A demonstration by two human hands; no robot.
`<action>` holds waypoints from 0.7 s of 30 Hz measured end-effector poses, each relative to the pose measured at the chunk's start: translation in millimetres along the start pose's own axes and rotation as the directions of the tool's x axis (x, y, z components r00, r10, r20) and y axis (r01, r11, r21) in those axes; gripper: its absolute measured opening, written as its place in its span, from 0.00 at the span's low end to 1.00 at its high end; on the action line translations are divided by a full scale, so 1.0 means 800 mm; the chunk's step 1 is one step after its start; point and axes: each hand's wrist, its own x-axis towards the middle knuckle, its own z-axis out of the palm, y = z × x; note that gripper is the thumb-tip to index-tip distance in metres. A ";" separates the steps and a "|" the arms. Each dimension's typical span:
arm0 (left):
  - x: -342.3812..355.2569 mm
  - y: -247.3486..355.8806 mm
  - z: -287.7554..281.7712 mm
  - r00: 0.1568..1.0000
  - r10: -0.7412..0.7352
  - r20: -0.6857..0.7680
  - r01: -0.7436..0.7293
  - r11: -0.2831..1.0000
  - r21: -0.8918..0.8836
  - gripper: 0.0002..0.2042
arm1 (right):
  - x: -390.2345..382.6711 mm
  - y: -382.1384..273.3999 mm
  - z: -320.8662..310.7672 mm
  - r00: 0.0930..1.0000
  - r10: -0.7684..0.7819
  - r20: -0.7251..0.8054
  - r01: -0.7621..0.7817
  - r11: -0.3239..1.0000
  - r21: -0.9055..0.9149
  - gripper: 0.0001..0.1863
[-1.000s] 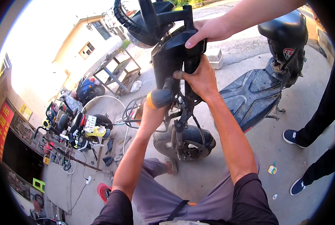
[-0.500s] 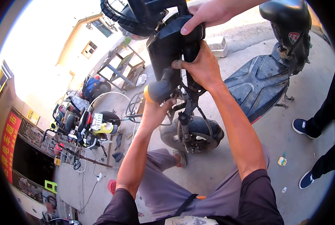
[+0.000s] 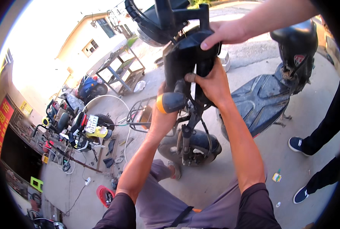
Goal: The person sits on the ground and works on the front assembly of a scooter, using a power drill to remove and install screws on the plastic casing. They manipulate wires and components within the exposed area while another person stands nearby.
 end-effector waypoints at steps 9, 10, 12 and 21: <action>0.003 0.003 0.019 0.995 -0.017 -0.101 0.022 0.998 0.050 0.41 | -0.004 -0.011 -0.001 0.995 0.100 0.029 -0.099 0.995 -0.023 0.48; 0.003 0.004 0.019 0.993 0.040 -0.113 -0.032 0.997 0.076 0.41 | -0.005 -0.013 0.000 0.993 0.115 0.032 -0.114 0.993 -0.029 0.48; 0.004 0.007 0.019 0.994 -0.008 -0.105 0.010 1.000 0.026 0.41 | -0.006 -0.013 -0.001 0.994 0.103 0.030 -0.102 0.995 -0.016 0.48; -0.018 0.004 0.021 0.982 0.133 -0.136 -0.107 0.977 0.182 0.35 | 0.003 0.009 0.012 0.998 -0.050 -0.033 0.055 0.981 0.186 0.50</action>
